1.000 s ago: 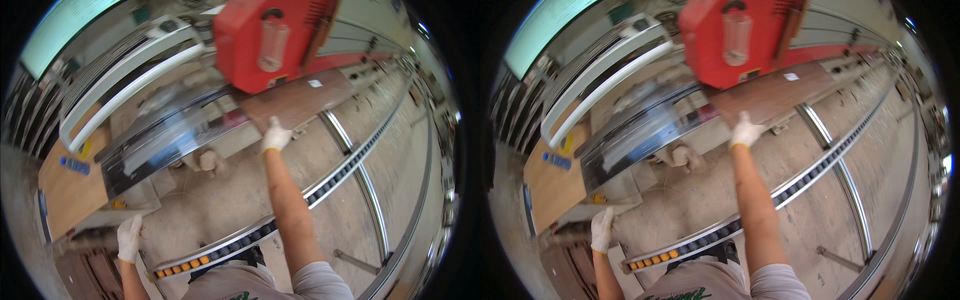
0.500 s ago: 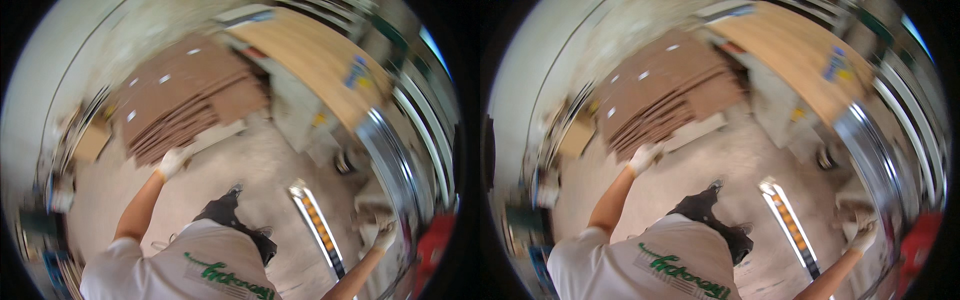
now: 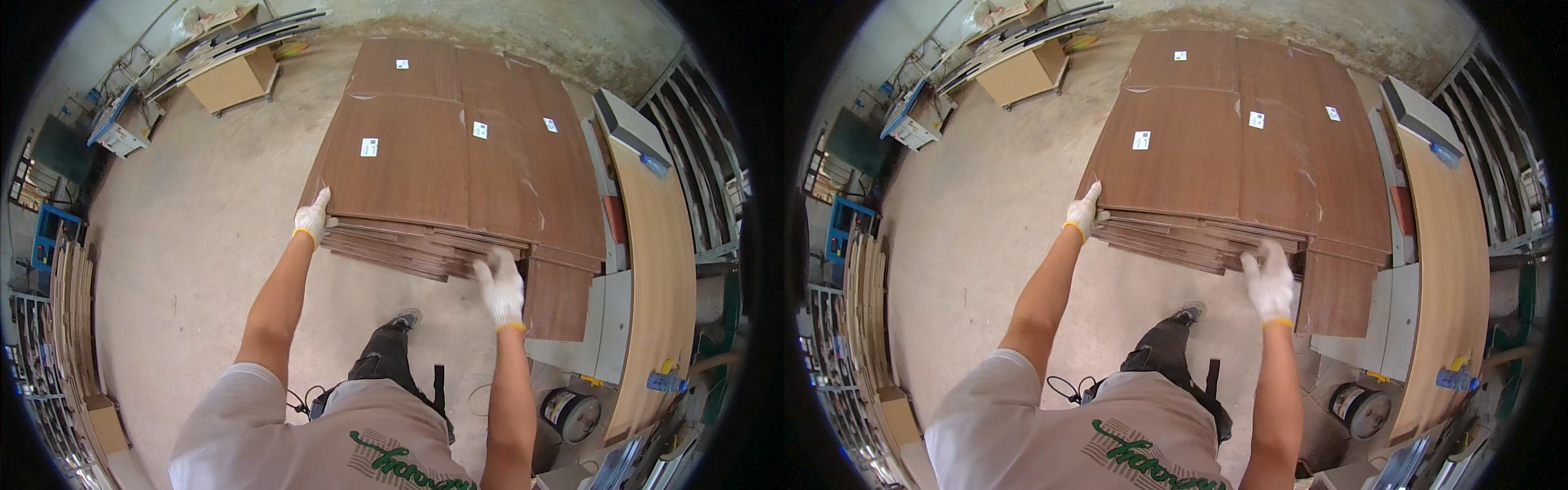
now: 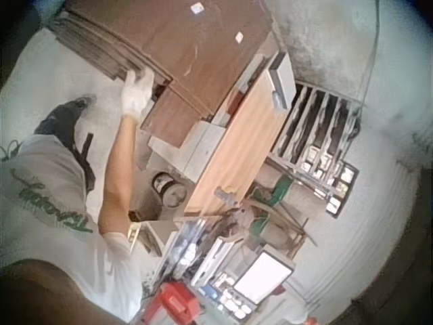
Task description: The person repeatedly picks up brown rectangular panels from a stack, places them onto a conveyor belt, and then stacks them again. The person handles the panels by hand, wearing white gloves, in a repetitive cycle of picking, placing, and restacking.
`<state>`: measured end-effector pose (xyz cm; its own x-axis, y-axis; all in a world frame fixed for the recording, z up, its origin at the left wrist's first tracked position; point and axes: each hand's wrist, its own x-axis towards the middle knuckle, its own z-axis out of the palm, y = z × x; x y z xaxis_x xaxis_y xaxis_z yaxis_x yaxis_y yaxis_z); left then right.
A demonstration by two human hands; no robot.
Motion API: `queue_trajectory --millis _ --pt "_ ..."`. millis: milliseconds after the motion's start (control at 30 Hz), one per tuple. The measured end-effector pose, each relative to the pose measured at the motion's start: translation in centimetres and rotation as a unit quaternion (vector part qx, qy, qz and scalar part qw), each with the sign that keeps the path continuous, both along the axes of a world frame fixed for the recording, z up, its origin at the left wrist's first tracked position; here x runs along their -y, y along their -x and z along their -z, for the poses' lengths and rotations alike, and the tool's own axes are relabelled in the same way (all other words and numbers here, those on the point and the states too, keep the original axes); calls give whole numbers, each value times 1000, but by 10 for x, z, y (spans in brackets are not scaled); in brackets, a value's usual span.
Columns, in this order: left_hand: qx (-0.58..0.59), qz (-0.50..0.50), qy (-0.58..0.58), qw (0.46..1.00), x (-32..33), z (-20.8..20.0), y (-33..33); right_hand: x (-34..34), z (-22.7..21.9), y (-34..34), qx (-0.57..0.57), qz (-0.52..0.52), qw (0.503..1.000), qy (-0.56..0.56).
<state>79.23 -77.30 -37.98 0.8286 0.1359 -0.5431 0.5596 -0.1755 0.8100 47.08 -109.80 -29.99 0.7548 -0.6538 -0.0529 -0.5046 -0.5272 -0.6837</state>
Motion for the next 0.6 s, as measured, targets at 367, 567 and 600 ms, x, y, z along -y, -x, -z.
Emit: queue_trajectory --millis 367,567,600 --pt "-68 323 215 919 30 -39 190 -131 40 -42 320 153 663 -659" --pt "-92 194 224 950 53 -53 179 -99 -7 97 267 354 771 -457" --pt "-55 144 287 945 56 -49 164 -96 -17 128 245 356 799 -419"
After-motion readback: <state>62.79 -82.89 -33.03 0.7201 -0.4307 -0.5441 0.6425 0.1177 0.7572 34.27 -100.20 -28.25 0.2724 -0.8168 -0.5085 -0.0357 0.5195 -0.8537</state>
